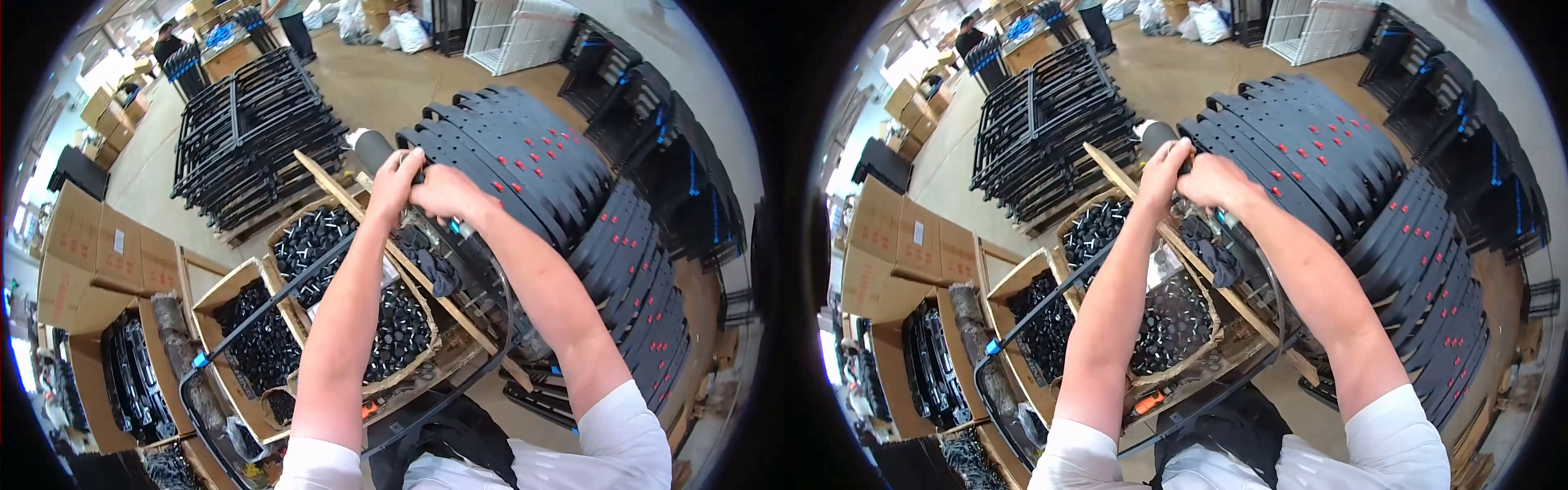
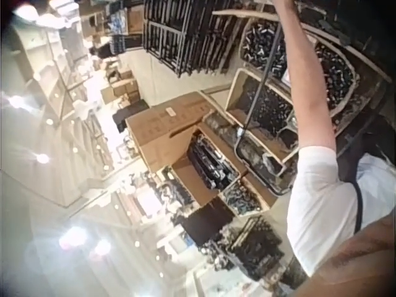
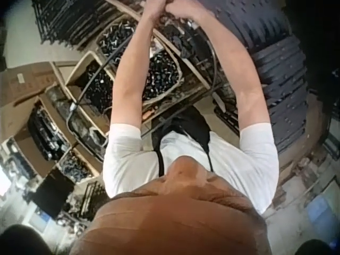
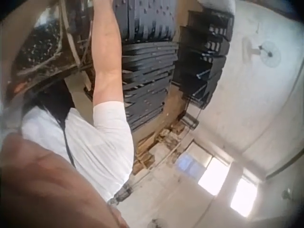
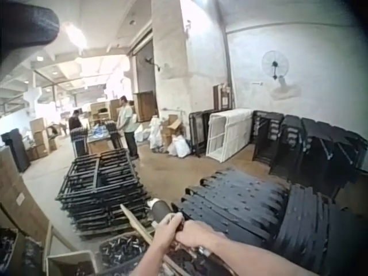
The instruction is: Organizing and assembling metal furniture components in an industrial manufacturing setting.
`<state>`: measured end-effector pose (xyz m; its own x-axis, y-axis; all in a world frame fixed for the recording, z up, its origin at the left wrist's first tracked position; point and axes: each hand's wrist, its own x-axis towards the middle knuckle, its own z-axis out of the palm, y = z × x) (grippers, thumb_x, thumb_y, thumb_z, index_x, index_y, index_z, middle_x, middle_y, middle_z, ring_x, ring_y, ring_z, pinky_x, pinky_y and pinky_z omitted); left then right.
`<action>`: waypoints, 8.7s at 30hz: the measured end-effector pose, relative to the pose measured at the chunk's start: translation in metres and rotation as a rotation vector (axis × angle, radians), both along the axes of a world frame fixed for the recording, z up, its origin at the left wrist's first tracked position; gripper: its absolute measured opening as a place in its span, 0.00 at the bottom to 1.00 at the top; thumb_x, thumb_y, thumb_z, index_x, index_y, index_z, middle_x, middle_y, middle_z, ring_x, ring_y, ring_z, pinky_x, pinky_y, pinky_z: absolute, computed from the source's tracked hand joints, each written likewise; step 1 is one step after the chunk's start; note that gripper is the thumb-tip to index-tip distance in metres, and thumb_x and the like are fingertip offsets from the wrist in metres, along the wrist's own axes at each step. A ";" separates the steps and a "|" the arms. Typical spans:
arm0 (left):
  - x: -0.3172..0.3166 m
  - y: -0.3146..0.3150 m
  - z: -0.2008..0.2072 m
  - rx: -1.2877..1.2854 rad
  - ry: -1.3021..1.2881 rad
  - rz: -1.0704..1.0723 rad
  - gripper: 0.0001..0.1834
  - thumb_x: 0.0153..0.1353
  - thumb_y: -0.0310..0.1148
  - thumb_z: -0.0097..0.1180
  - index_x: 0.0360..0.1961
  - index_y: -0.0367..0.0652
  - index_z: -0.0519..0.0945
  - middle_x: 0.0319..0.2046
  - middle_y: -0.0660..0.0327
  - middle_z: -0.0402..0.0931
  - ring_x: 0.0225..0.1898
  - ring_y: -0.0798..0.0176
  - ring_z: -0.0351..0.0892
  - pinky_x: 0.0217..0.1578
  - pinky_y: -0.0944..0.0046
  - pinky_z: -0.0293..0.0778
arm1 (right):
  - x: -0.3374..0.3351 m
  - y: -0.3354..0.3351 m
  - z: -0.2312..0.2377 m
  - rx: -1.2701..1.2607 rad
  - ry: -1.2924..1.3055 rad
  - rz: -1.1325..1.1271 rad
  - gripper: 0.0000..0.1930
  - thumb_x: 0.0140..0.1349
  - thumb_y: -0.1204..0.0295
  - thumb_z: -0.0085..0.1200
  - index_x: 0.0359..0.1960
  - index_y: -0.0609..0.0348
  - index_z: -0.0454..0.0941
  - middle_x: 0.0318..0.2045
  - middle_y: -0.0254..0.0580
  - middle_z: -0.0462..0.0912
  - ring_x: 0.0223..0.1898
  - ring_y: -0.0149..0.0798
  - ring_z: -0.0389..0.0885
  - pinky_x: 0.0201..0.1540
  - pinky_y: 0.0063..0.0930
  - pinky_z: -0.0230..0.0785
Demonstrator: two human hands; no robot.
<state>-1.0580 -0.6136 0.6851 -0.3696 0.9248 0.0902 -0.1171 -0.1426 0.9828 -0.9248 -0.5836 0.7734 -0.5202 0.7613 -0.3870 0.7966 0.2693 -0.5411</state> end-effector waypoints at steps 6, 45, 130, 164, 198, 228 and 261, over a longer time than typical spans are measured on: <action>-0.031 0.041 -0.013 -0.021 -0.157 0.022 0.19 0.74 0.48 0.61 0.43 0.40 0.84 0.36 0.65 0.80 0.39 0.69 0.75 0.43 0.64 0.74 | -0.039 0.051 -0.017 -0.004 -0.024 0.036 0.18 0.59 0.60 0.55 0.34 0.64 0.89 0.29 0.49 0.90 0.37 0.46 0.91 0.44 0.41 0.80; -0.028 0.049 -0.042 -0.067 -0.180 0.053 0.19 0.75 0.48 0.60 0.48 0.41 0.86 0.41 0.62 0.85 0.42 0.67 0.81 0.46 0.61 0.77 | -0.053 0.084 -0.062 -0.209 0.064 0.103 0.09 0.49 0.72 0.57 0.22 0.66 0.83 0.25 0.49 0.88 0.27 0.43 0.88 0.32 0.40 0.77; -0.170 -0.347 0.003 0.013 -0.037 0.160 0.18 0.74 0.46 0.64 0.43 0.40 0.85 0.35 0.68 0.81 0.37 0.74 0.75 0.40 0.66 0.75 | -0.187 -0.298 0.004 -0.058 0.002 0.390 0.09 0.53 0.73 0.62 0.29 0.69 0.85 0.25 0.47 0.88 0.25 0.41 0.89 0.28 0.36 0.79; 0.158 -0.550 -0.037 -0.064 -0.261 0.063 0.18 0.73 0.48 0.66 0.46 0.43 0.82 0.34 0.72 0.74 0.36 0.75 0.69 0.38 0.68 0.70 | 0.139 -0.489 0.004 -0.062 -0.294 0.490 0.22 0.67 0.57 0.56 0.37 0.71 0.85 0.30 0.58 0.89 0.41 0.56 0.90 0.51 0.50 0.80; 0.166 -0.570 -0.055 -0.089 -0.123 0.075 0.12 0.74 0.41 0.66 0.46 0.44 0.83 0.36 0.73 0.77 0.38 0.78 0.71 0.41 0.70 0.71 | 0.144 -0.495 -0.038 -0.026 -0.262 0.563 0.21 0.56 0.61 0.59 0.40 0.71 0.86 0.43 0.65 0.89 0.49 0.59 0.89 0.52 0.49 0.80; -0.052 -0.886 -0.129 -0.546 0.593 1.579 0.15 0.69 0.38 0.63 0.51 0.40 0.86 0.48 0.49 0.85 0.53 0.48 0.83 0.58 0.50 0.76 | 0.140 -0.509 -0.021 -0.381 0.401 0.284 0.14 0.56 0.74 0.64 0.43 0.66 0.79 0.26 0.34 0.81 0.17 0.27 0.76 0.19 0.23 0.70; -0.142 -0.739 -0.129 -0.453 -0.389 0.690 0.40 0.68 0.66 0.63 0.48 0.30 0.83 0.40 0.54 0.85 0.40 0.62 0.82 0.43 0.59 0.78 | -0.176 -0.634 -0.117 0.443 0.118 1.227 0.38 0.55 0.68 0.68 0.69 0.63 0.68 0.47 0.55 0.79 0.45 0.59 0.86 0.47 0.49 0.82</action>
